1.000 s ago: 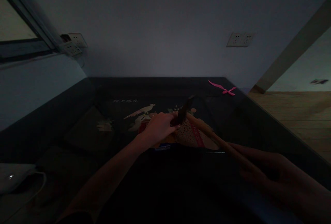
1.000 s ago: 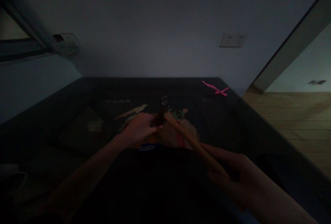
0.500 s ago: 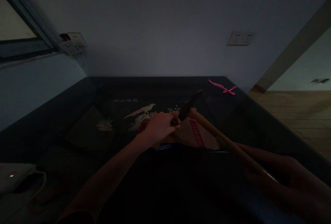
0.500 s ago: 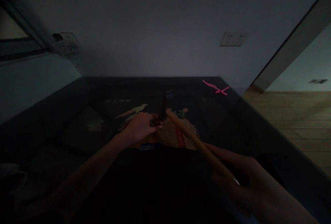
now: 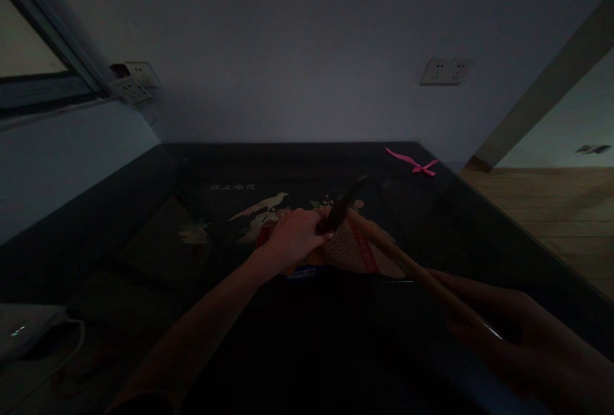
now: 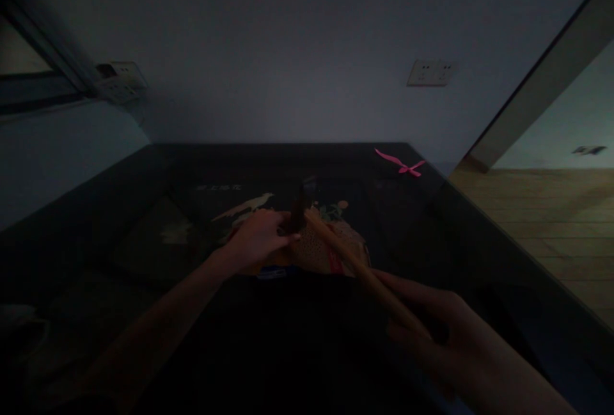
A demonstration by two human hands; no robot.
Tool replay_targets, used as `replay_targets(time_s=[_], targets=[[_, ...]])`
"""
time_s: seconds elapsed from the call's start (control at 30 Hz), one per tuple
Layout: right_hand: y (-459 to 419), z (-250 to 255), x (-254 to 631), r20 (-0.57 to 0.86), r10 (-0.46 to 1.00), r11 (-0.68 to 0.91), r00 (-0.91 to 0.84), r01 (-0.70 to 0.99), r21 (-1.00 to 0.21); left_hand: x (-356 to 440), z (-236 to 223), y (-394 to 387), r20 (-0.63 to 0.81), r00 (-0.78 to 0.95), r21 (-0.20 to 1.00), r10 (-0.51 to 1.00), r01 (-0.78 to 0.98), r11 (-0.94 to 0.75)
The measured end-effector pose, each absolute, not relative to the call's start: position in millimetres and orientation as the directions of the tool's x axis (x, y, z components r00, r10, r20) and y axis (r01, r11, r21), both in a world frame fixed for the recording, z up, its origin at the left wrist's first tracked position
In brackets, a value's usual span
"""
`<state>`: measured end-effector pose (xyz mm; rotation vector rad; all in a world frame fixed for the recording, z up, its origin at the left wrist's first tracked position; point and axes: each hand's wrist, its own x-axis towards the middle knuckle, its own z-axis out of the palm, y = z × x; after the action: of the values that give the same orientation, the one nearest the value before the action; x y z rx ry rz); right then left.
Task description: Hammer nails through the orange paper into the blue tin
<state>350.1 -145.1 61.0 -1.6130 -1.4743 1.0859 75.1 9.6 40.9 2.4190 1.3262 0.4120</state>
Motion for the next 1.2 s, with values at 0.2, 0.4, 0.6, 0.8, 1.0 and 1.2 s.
replay_targets(time_s=[0.2, 0.4, 0.6, 0.8, 1.0, 1.2], targets=[[-145.8, 61.8, 357.1, -0.285, 0.954, -0.202, -0.090, 0.507, -0.838, 75.8, 41.5, 9.7, 0.052, 0.505, 0.449, 0.861, 0.758, -0.472], [-145.6, 63.4, 351.3, -0.200, 0.976, -0.134, -0.084, 0.490, -0.861, 75.2, 40.4, 9.9, 0.055, 0.513, 0.447, 0.857, 0.755, -0.480], [-147.6, 61.6, 353.9, -0.224, 0.970, -0.142, -0.092, 0.532, -0.835, 74.3, 42.5, 8.8, 0.067, 0.533, 0.438, 0.843, 0.744, -0.505], [-148.4, 63.5, 355.3, -0.252, 0.964, -0.167, -0.087, 0.540, -0.825, 75.2, 47.8, 6.5, 0.060, 0.530, 0.415, 0.846, 0.757, -0.504], [-146.7, 70.6, 342.4, -0.220, 0.972, -0.160, -0.083, 0.455, -0.876, 73.6, 48.9, 5.2, 0.085, 0.526, 0.383, 0.846, 0.766, -0.516], [-149.0, 72.1, 346.5, -0.208, 0.970, -0.129, -0.129, 0.455, -0.881, 73.6, 45.6, 7.0, 0.097, 0.513, 0.368, 0.853, 0.778, -0.510]])
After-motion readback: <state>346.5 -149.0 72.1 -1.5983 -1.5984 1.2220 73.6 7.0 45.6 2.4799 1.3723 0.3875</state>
